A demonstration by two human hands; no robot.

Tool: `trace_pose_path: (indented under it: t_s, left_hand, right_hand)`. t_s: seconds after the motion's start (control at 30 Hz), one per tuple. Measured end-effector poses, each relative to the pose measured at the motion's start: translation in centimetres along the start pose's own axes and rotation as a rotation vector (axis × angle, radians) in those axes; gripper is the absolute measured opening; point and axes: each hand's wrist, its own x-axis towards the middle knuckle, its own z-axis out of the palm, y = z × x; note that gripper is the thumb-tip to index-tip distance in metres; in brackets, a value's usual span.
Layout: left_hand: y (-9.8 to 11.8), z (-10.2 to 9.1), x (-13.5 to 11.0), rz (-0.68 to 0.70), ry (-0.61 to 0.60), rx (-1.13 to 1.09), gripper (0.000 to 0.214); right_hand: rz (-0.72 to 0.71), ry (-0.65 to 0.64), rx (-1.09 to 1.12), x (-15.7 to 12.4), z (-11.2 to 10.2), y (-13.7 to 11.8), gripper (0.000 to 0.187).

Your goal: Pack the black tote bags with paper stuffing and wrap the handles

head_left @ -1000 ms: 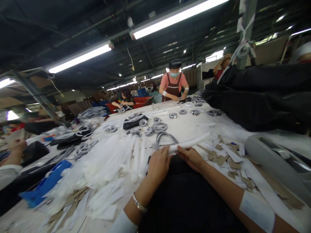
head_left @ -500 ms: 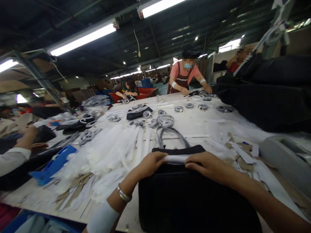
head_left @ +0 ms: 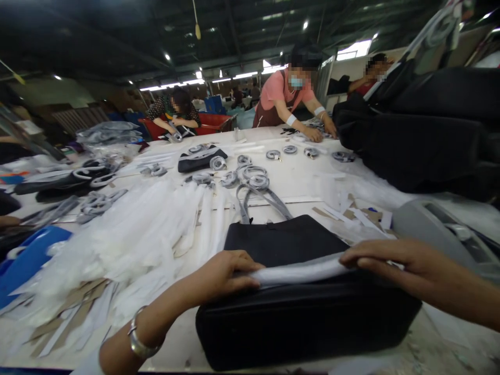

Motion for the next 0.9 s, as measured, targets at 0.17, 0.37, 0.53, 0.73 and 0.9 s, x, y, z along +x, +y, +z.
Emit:
trace_pose_path:
  t_s: [0.17,0.37,0.53,0.73,0.9]
  left_hand:
    - [-0.2,-0.1,0.4,-0.047,0.007,-0.012,0.031]
    - [-0.1,-0.9,-3.7,-0.135,0.055,0.001,0.035]
    - [0.2,0.1,-9.5,-0.179,0.160,0.231,0.061]
    - [0.8,2.6,-9.0,-0.221,0.215,0.265,0.071]
    - [-1.5,3.5,-6.8,-0.342,0.293,0.040,0.046]
  right_hand:
    - [-0.003,-0.189,0.013,1.2,-1.0,1.1,0.043]
    - [-0.093,-0.206,-0.110,-1.4,-1.4,3.1,0.073]
    - [-0.222,-0.104,-0.245,-2.6,0.3,4.3,0.082]
    - [-0.205,-0.112,-0.090,-0.6,1.9,3.5,0.055]
    - [0.104,-0.308,0.162,1.9,3.1,3.9,0.029]
